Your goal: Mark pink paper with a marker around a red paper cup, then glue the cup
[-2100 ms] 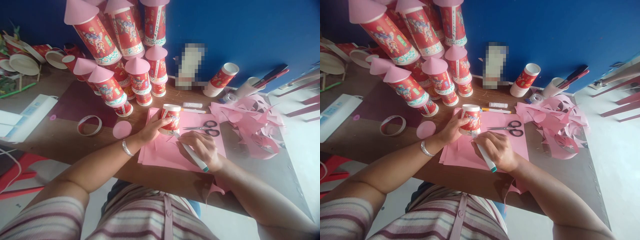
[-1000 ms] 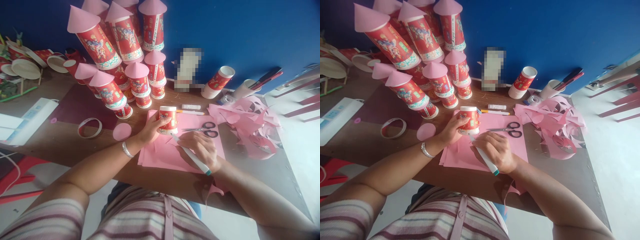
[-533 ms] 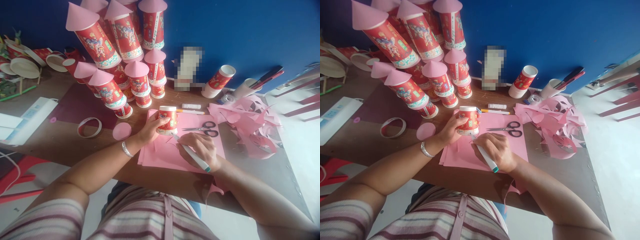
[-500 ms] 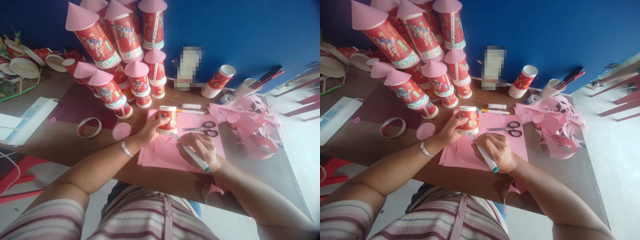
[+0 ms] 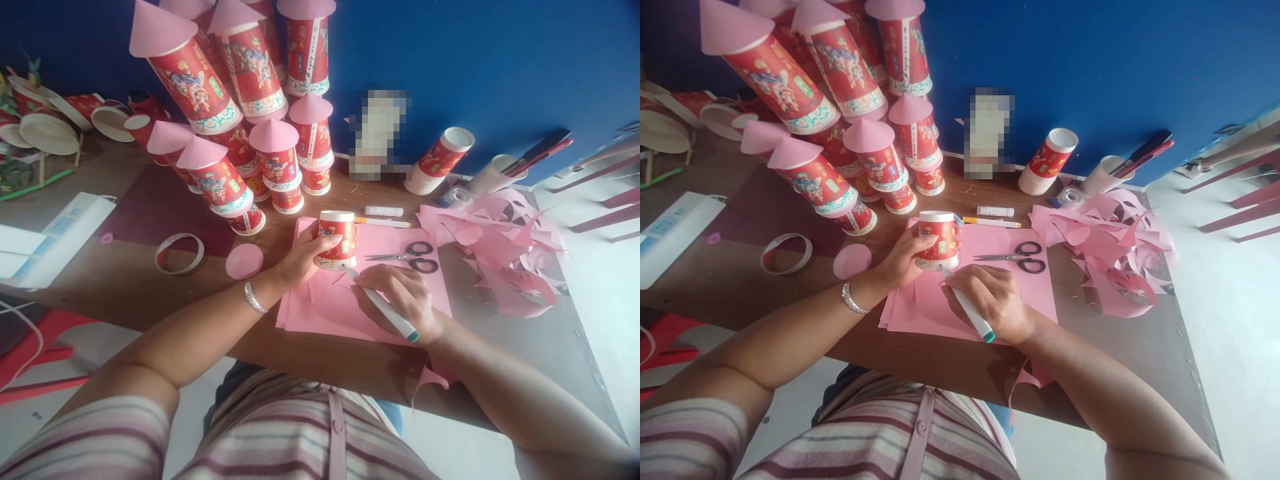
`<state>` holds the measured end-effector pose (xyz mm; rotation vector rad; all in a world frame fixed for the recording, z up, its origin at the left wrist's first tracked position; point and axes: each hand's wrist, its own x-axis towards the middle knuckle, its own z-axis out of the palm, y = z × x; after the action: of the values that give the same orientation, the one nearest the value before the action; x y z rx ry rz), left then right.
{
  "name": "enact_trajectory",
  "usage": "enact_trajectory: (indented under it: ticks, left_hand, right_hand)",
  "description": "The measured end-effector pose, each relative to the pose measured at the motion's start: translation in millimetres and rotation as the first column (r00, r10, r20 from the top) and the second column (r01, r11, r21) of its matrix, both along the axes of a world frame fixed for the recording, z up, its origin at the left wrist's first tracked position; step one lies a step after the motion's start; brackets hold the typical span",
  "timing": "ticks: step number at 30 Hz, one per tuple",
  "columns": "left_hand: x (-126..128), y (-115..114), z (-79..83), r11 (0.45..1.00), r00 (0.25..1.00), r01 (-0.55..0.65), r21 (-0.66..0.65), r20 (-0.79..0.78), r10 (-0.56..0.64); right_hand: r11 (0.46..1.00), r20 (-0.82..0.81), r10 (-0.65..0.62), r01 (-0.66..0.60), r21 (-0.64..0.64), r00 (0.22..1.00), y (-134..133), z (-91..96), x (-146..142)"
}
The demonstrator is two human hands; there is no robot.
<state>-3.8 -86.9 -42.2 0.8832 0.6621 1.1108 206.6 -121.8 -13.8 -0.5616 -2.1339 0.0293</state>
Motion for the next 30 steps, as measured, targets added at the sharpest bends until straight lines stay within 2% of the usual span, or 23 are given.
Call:
enact_trajectory:
  ticks: [5,10,14,19,22,30]
  left_hand:
    - [0,0,1.2,1.000,1.000,0.013,-0.001,-0.007,-0.013]
    - [0,0,0.5,1.000,1.000,-0.015,0.020,-0.011,0.015]
    - [0,2,-2.3,0.999,1.000,0.000,0.037,-0.028,0.001]
    - [0,2,-1.2,0.999,0.999,0.017,0.034,-0.037,-0.016]
    - [0,1,0.6,0.999,0.999,0.024,0.037,-0.024,-0.023]
    - [0,1,0.5,0.999,1.000,0.017,0.045,-0.017,-0.016]
  right_hand:
    - [0.999,0.007,-0.019,0.019,-0.046,1.000,-2,3.1,-1]
    - [0.987,0.038,-0.017,0.022,-0.162,0.999,-5,9.6,-1]
    - [0.964,-0.004,-0.038,0.035,-0.264,0.999,-5,8.9,-1]
    - [0.959,-0.029,-0.019,0.010,-0.284,0.999,-4,7.2,1]
    - [0.966,-0.031,-0.006,-0.003,-0.258,0.999,-4,10.5,2]
    - [0.999,0.001,0.025,-0.025,-0.032,1.000,-1,7.1,1]
